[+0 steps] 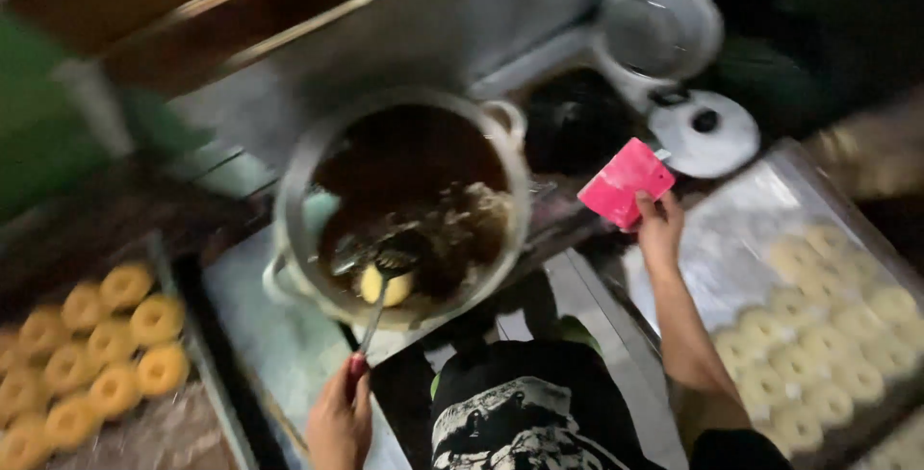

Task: Frying donuts in a large pot of oil, transferring them from trays using paper squares and a slotted spoon.

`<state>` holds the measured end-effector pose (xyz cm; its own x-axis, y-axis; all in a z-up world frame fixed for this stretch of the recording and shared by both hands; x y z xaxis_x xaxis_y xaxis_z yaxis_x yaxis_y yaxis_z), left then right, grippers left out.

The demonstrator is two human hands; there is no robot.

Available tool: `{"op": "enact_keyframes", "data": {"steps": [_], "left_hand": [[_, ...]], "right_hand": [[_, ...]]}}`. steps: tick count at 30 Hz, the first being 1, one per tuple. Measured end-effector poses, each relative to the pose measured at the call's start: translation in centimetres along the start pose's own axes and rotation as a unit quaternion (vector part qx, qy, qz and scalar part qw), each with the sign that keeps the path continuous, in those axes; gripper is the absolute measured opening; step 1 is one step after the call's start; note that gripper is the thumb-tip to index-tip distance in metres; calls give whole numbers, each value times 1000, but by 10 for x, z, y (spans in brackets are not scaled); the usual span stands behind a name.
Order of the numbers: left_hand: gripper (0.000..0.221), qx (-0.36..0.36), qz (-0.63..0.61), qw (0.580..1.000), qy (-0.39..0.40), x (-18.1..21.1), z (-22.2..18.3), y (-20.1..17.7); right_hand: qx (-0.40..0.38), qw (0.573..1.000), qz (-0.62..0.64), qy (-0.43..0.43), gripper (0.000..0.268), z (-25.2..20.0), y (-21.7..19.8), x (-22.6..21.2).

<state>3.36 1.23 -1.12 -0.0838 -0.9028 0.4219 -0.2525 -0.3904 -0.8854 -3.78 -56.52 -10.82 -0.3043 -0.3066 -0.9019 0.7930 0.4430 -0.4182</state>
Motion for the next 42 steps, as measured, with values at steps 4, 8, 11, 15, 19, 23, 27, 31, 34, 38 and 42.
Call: {"op": "enact_keyframes", "data": {"steps": [4, 8, 11, 15, 19, 23, 27, 31, 34, 38, 42], "left_hand": [[44, 50, -19, 994, 100, 10, 26, 32], [41, 87, -119, 967, 210, 102, 48, 56], [36, -8, -199, 927, 317, 169, 59, 94], [40, -120, -200, 924, 304, 264, 57, 119], [48, -180, -155, 913, 333, 308, 59, 149], [36, -114, -177, 879, 429, 344, 55, 151], [42, -117, -123, 894, 415, 334, 71, 180], [32, -107, -107, 924, 351, 378, 56, 157], [29, -76, -103, 925, 359, 375, 56, 158], [31, -30, -90, 941, 323, 362, 50, 162], [27, -12, -131, 924, 359, 372, 44, 151]], "right_hand": [[226, 808, 393, 377, 11, -27, -47, 107], [383, 663, 448, 462, 8, -47, -99, 213], [417, 622, 498, 437, 11, -58, -127, 279], [228, 867, -18, 442, 39, -79, -165, 420], [440, 615, 423, 499, 28, -34, -140, 320], [513, 472, 495, 519, 23, -15, -128, 291], [442, 575, 256, 639, 47, -7, -156, 196], [471, 558, 266, 630, 62, 21, -163, 232], [515, 534, 279, 610, 53, 38, -170, 268], [581, 443, 461, 504, 46, 55, -176, 245], [575, 473, 464, 480, 36, 51, -166, 267]]}}
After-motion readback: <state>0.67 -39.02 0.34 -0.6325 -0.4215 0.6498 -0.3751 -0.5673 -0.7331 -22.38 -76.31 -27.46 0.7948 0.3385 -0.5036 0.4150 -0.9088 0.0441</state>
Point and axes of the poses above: each hand's wrist, its own z-axis towards the middle knuckle, its own y-axis out of the palm, x = y × z, the point moved 3 cm from there along z, towards the middle knuckle, and after that the axes turned 7 degrees about y, right-handed, at the moved point
